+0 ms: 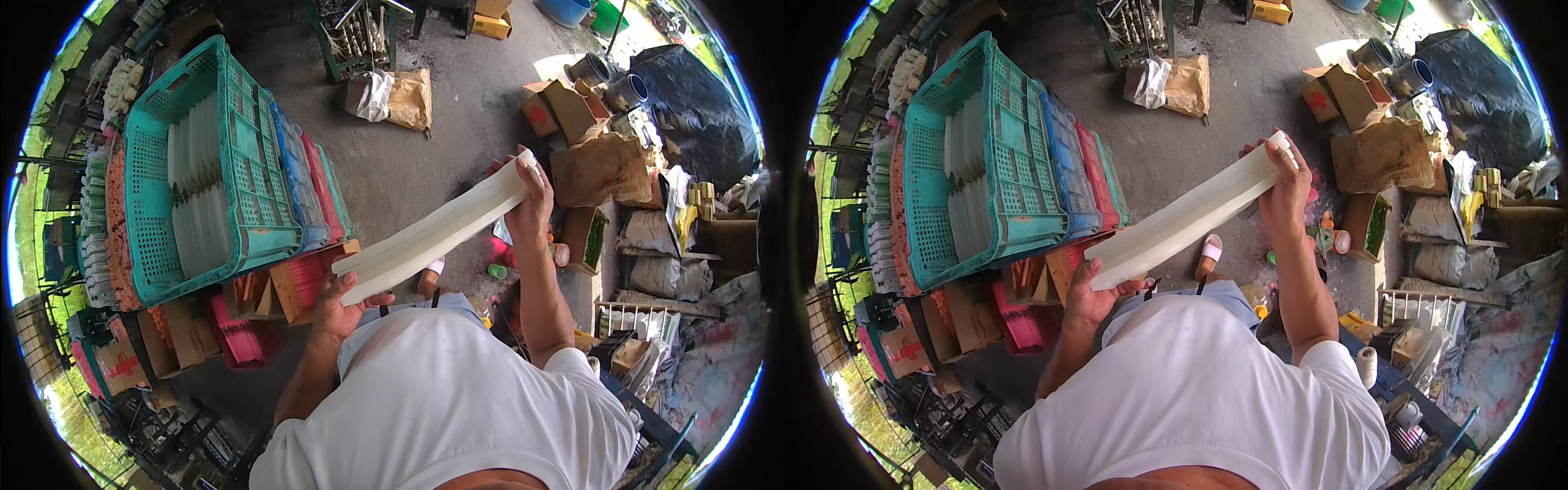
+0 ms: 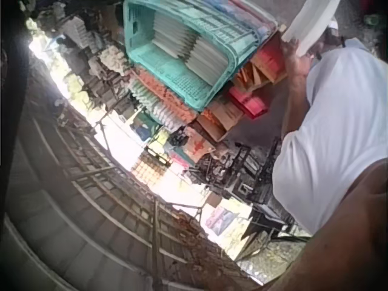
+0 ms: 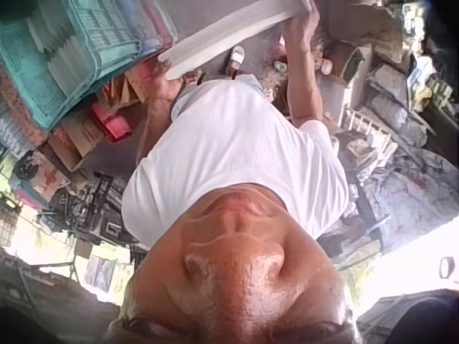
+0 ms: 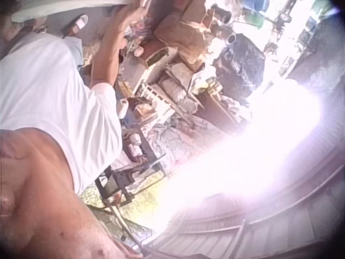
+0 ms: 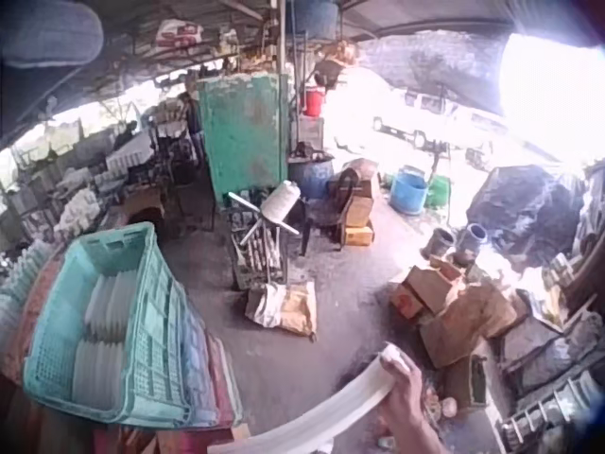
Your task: The person inserts wicks into numerous small white candle cups arranged on a table. They then retrieve a long white sheet, tear it into strips, and place the strips on the table among the candles.
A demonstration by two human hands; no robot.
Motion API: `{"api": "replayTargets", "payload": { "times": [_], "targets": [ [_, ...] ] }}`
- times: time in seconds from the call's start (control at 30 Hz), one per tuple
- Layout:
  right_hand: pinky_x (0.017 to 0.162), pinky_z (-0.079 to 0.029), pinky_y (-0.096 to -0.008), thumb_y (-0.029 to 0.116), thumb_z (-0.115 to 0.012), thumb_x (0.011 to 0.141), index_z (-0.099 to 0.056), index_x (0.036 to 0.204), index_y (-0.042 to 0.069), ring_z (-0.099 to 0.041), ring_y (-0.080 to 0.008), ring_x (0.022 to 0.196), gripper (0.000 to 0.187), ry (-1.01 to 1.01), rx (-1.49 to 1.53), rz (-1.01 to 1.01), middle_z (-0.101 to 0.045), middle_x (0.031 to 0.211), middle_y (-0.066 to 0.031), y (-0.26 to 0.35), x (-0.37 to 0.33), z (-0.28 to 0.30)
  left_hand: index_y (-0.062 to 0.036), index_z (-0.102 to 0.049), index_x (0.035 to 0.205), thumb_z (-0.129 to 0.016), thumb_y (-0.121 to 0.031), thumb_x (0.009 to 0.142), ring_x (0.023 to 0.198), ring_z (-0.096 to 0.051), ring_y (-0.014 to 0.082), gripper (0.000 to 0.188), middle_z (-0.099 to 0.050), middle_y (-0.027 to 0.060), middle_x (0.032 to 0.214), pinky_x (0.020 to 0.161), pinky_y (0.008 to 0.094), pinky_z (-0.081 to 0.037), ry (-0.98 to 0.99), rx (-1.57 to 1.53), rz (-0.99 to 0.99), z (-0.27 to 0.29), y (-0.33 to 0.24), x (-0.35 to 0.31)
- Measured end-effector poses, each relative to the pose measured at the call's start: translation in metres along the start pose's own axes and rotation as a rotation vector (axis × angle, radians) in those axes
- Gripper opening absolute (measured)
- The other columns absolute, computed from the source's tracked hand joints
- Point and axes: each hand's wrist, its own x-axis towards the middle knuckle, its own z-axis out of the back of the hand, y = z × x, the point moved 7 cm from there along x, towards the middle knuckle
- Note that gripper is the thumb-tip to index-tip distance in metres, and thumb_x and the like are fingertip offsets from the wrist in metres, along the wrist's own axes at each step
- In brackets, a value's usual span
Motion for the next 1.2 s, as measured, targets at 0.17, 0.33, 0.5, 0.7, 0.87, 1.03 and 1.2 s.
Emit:
{"api": "replayTargets", "payload": {
  "times": [0.17,0.33,0.5,0.7,0.87,1.03,1.2],
  "targets": [
    [0.081,-0.06,-0.0436,0.013,-0.075,0.089,-0.056,0.125,-0.004,-0.071,-0.0303,0.089,0.044,0.224,-0.136,-0.07,-0.066,0.098,-0.0134,0.005,0.12,-0.064,-0.0038,-0.057,0.13,-0.087,-0.018,0.078,0.102,-0.068,0.0281,0.061,-0.067,0.0125,0.118,0.075,0.0422,-0.062,-0.065,0.007,-0.044,-0.046,-0.011,0.049],
    [0.076,-0.058,-0.0363,0.005,-0.081,0.081,-0.061,0.124,-0.009,-0.069,-0.0227,0.085,0.049,0.419,-0.114,-0.1,-0.07,0.102,-0.0149,0.013,0.193,-0.185,-0.0054,-0.053,0.137,-0.084,-0.015,0.078,0.112,-0.063,0.0286,0.067,-0.062,0.0138,0.125,0.08,0.0434,-0.06,-0.181,-0.071,-0.262,-0.057,-0.05,0.092],
    [0.072,-0.058,-0.0335,0.001,-0.081,0.08,-0.068,0.115,-0.006,-0.07,-0.0192,0.078,0.038,0.757,-0.145,0.025,-0.071,0.094,-0.0104,0.042,0.23,-0.341,-0.0018,-0.045,0.141,-0.085,-0.014,0.077,0.111,-0.065,0.0271,0.077,-0.062,0.0134,0.123,0.084,0.0451,-0.062,0.023,-0.119,-0.355,-0.073,-0.117,0.173],
    [0.075,-0.058,-0.0338,0.002,-0.08,0.078,-0.072,0.11,-0.003,-0.069,-0.019,0.078,0.034,1.07,-0.328,0.097,-0.072,0.093,-0.0105,0.015,0.299,-0.504,-0.0063,-0.041,0.149,-0.086,-0.002,0.075,0.12,-0.062,0.0262,0.087,-0.059,0.0104,0.133,0.097,0.0506,-0.059,0.171,-0.122,-0.408,-0.074,-0.204,0.285],
    [0.071,-0.06,-0.0381,0.003,-0.081,0.076,-0.069,0.113,-0.007,-0.071,-0.0236,0.078,0.04,1.124,-0.39,-0.013,-0.072,0.093,-0.015,-0.069,0.374,-0.618,-0.001,-0.05,0.139,-0.088,0.004,0.071,0.114,-0.065,0.0255,0.078,-0.063,0.0116,0.126,0.091,0.0425,-0.062,-0.114,0.018,-0.546,-0.054,-0.287,0.332],
    [0.072,-0.06,-0.0376,-0.001,-0.081,0.074,-0.068,0.115,-0.009,-0.072,-0.0239,0.079,0.044,1.213,-0.355,-0.125,-0.073,0.097,-0.0154,-0.166,0.401,-0.706,-0.0019,-0.05,0.136,-0.086,0.006,0.07,0.096,-0.07,0.028,0.075,-0.066,0.0149,0.116,0.082,0.0425,-0.063,-0.259,-0.232,-0.685,-0.018,-0.347,0.365],
    [0.076,-0.058,-0.0324,0.002,-0.083,0.073,-0.073,0.112,-0.003,-0.071,-0.0193,0.082,0.041,1.482,-0.305,-0.186,-0.074,0.097,-0.0112,-0.232,0.392,-0.771,-0.0064,-0.047,0.139,-0.085,0.002,0.075,0.112,-0.065,0.029,0.075,-0.062,0.0146,0.125,0.092,0.0517,-0.059,-0.386,-0.342,-0.742,0.038,-0.375,0.419]
  ]
}}
